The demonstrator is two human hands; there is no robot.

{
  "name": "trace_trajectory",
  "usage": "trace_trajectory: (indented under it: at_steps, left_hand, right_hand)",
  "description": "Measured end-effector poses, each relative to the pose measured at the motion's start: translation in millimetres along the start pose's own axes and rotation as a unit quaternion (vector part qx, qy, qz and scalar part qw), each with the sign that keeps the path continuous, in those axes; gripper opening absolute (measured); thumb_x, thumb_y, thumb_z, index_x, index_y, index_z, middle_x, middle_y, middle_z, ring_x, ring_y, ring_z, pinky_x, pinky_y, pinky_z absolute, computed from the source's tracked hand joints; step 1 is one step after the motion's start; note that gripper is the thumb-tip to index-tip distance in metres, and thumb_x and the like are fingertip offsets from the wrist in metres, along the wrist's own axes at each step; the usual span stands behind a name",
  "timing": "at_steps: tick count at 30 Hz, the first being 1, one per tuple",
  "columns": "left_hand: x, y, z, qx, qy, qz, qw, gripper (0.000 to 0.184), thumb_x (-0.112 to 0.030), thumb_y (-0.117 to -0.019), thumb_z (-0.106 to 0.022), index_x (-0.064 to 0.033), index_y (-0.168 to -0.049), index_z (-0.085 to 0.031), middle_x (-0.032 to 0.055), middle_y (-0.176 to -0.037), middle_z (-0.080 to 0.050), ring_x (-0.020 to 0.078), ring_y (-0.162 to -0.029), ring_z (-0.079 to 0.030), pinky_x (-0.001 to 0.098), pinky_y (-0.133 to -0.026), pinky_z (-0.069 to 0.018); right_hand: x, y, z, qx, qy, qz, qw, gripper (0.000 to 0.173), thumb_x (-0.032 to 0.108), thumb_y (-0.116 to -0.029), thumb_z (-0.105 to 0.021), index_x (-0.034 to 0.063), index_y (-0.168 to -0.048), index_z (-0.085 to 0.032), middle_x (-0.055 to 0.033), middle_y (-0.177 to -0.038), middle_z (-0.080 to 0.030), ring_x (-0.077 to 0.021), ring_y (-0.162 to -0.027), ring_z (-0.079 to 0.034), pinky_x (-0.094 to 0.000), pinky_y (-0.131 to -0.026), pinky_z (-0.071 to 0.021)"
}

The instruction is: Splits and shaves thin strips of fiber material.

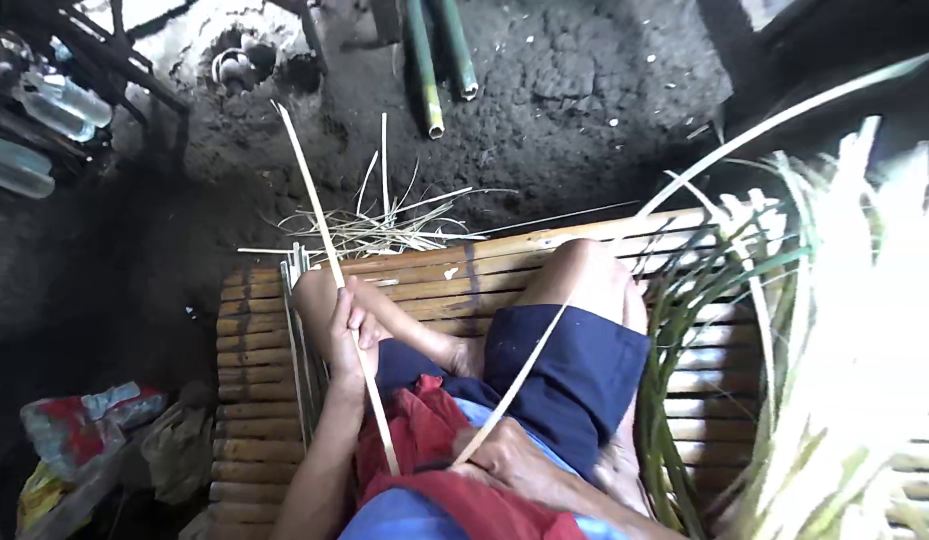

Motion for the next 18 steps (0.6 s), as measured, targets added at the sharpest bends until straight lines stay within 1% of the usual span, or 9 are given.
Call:
trace_trajectory:
  at_steps: [2, 5, 7, 8, 10, 13, 15, 16, 18]
  left_hand:
    - [1.6, -3.6, 3.1, 0.024, -0.002, 0.011, 1.0, 0.035, -0.029, -0.1128, -0.03, -0.0133, -0.116, -0.062, -0.0112, -0.047, -0.039, -0.0016, -0.034, -0.036, 0.0128, -0.037, -0.0356]
    - [4.6, -6.3, 2.3, 0.077, -0.008, 0.044, 0.996, 0.04, -0.03, -0.1133, -0.023, -0.0153, -0.115, -0.06, -0.0126, -0.046, -0.042, -0.0026, -0.034, -0.038, 0.0126, -0.037, -0.0372]
    - [6.3, -7.1, -4.1, 0.109, -0.022, 0.065, 0.992, 0.04, -0.031, -0.1133, -0.02, -0.0157, -0.119, -0.057, -0.0128, -0.045, -0.042, -0.0029, -0.034, -0.039, 0.0127, -0.037, -0.0378]
    - [6.0, -10.0, -8.4, 0.127, -0.03, 0.071, 0.989, 0.041, -0.032, -0.1132, -0.019, -0.0158, -0.121, -0.056, -0.0127, -0.045, -0.043, -0.003, -0.033, -0.04, 0.0128, -0.037, -0.0385]
    - [2.8, -22.7, -16.0, 0.183, -0.057, 0.051, 0.98, 0.043, -0.032, -0.1132, -0.017, -0.0134, -0.13, -0.052, -0.013, -0.047, -0.045, -0.0033, -0.034, -0.042, 0.0129, -0.037, -0.0406]
    - [-12.6, -43.6, -28.7, 0.229, -0.172, -0.013, 0.958, 0.043, -0.026, -0.1131, -0.02, -0.0044, -0.138, -0.048, -0.013, -0.052, -0.045, -0.0039, -0.038, -0.042, 0.0121, -0.039, -0.0412]
    - [-26.3, -45.8, -38.3, 0.244, -0.259, -0.033, 0.934, 0.041, -0.02, -0.1118, -0.022, -0.0029, -0.134, -0.052, -0.0149, -0.055, -0.047, -0.0041, -0.043, -0.045, 0.0124, -0.046, -0.0437]
    - [-31.7, -45.5, -40.6, 0.255, -0.304, -0.036, 0.917, 0.04, -0.017, -0.111, -0.023, -0.0028, -0.133, -0.053, -0.0159, -0.057, -0.048, -0.0042, -0.045, -0.047, 0.0126, -0.048, -0.0451]
    - [-36.1, -43.1, -40.9, 0.281, -0.375, -0.034, 0.883, 0.036, -0.014, -0.1099, -0.026, -0.0041, -0.132, -0.053, -0.0173, -0.06, -0.049, -0.0052, -0.048, -0.049, 0.0123, -0.052, -0.0473]
  right_hand:
    - [-0.4, 9.2, 10.9, -0.017, 0.003, -0.037, 0.999, 0.05, 0.038, -0.1039, -0.052, 0.0065, -0.066, -0.061, -0.0078, -0.061, -0.061, -0.019, -0.056, -0.061, -0.0352, -0.048, -0.0456]
    - [0.2, 30.2, 68.9, -0.072, -0.015, -0.239, 0.968, 0.057, 0.047, -0.102, -0.055, 0.0065, -0.063, -0.059, -0.0012, -0.056, -0.053, -0.0086, -0.053, -0.053, -0.0292, -0.051, -0.0421]
    - [3.2, 54.4, 127.0, -0.097, -0.051, -0.425, 0.898, 0.04, 0.036, -0.1009, -0.058, 0.0099, -0.072, -0.065, 0.0089, -0.058, -0.055, 0.0022, -0.052, -0.052, -0.0192, -0.05, -0.0438]
    - [1.8, 73.0, 153.6, -0.12, -0.069, -0.504, 0.853, 0.032, 0.03, -0.1034, -0.056, 0.01, -0.08, -0.065, 0.0095, -0.059, -0.056, 0.0022, -0.051, -0.052, -0.018, -0.05, -0.0449]
    - [-6.6, 127.0, 193.2, -0.211, -0.071, -0.61, 0.761, 0.025, 0.024, -0.1077, -0.052, 0.0059, -0.094, -0.062, 0.0035, -0.064, -0.058, -0.0031, -0.051, -0.054, -0.0197, -0.051, -0.0484]
    - [-14.6, 220.6, 212.9, -0.316, 0.02, -0.711, 0.628, 0.025, 0.025, -0.1071, -0.055, 0.0004, -0.109, -0.06, -0.005, -0.073, -0.059, -0.01, -0.057, -0.057, -0.0273, -0.058, -0.0514]
    - [-9.4, 261.3, 204.0, -0.286, 0.091, -0.779, 0.55, 0.031, 0.025, -0.1054, -0.059, -0.0043, -0.115, -0.063, -0.013, -0.081, -0.063, -0.0185, -0.064, -0.059, -0.0389, -0.067, -0.0525]
    - [-7.1, 275.2, 194.7, -0.265, 0.105, -0.808, 0.516, 0.033, 0.025, -0.104, -0.061, -0.0061, -0.115, -0.064, -0.0193, -0.088, -0.066, -0.0265, -0.072, -0.063, -0.048, -0.075, -0.0526]
    - [-4.9, 289.9, 173.5, -0.237, 0.115, -0.838, 0.479, 0.035, 0.025, -0.1011, -0.065, -0.0079, -0.113, -0.066, -0.0262, -0.098, -0.068, -0.0369, -0.084, -0.067, -0.0576, -0.083, -0.0514]
Point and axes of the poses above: each hand's wrist, its own y-axis away from the middle knuckle, its own z-axis out of the back of the hand, x = y × z, the point moved 3 cm from there along -y, towards the middle knuckle
